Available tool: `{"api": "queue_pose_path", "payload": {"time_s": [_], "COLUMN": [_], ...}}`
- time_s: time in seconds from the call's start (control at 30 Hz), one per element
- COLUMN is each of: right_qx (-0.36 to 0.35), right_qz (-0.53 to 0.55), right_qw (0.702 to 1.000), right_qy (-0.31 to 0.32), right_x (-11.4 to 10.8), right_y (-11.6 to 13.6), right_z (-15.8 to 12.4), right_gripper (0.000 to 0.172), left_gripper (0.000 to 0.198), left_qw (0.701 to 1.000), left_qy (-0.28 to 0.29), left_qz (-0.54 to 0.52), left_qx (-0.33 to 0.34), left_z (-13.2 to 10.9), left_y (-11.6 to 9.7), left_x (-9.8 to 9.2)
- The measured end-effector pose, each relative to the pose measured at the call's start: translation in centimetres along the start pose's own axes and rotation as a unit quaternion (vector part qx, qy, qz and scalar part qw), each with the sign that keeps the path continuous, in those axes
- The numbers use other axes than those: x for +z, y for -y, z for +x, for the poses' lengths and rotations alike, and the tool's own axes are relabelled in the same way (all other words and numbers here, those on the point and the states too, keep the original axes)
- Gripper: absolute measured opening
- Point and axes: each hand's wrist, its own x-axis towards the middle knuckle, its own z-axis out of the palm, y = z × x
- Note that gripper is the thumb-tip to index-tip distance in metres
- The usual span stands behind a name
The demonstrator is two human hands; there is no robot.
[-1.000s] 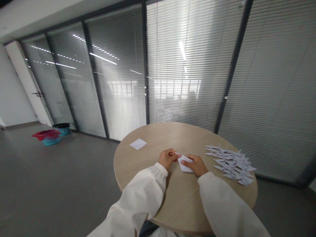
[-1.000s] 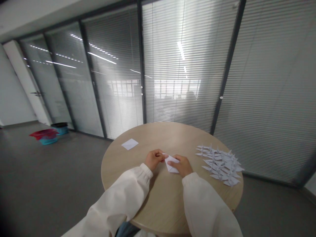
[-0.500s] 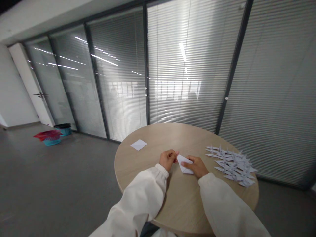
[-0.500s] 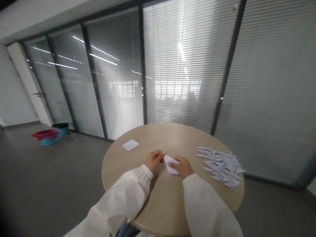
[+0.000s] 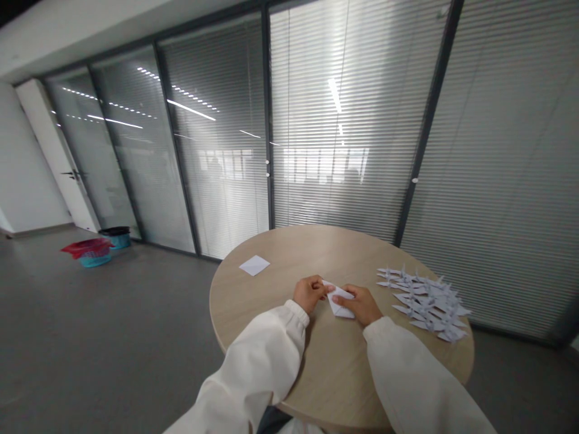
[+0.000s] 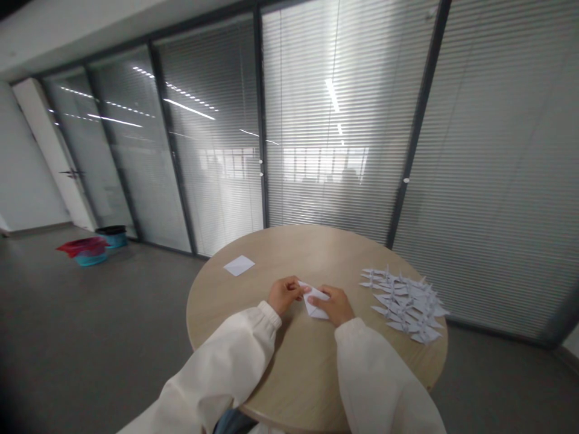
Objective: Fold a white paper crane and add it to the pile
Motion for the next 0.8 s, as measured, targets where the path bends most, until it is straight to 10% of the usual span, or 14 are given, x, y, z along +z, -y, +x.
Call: {"api": "queue_pose_path", "payload": {"time_s": [0.8], "right_qx": [0.013], "right_qz": [0.001], "right_qw": [1.000], "right_qy": [0.003], "right_x": [0.02], "right_y": [0.07], "right_z": [0.04], "right_gripper": [0.029], "left_gripper": [0.030], "left_qw": [0.999], "left_qy": [-0.030], "left_qz": [0.028], "left_qx": [0.009], "left_z": [-0.23], "left_y": [-0.30], "left_x": [0.08]}}
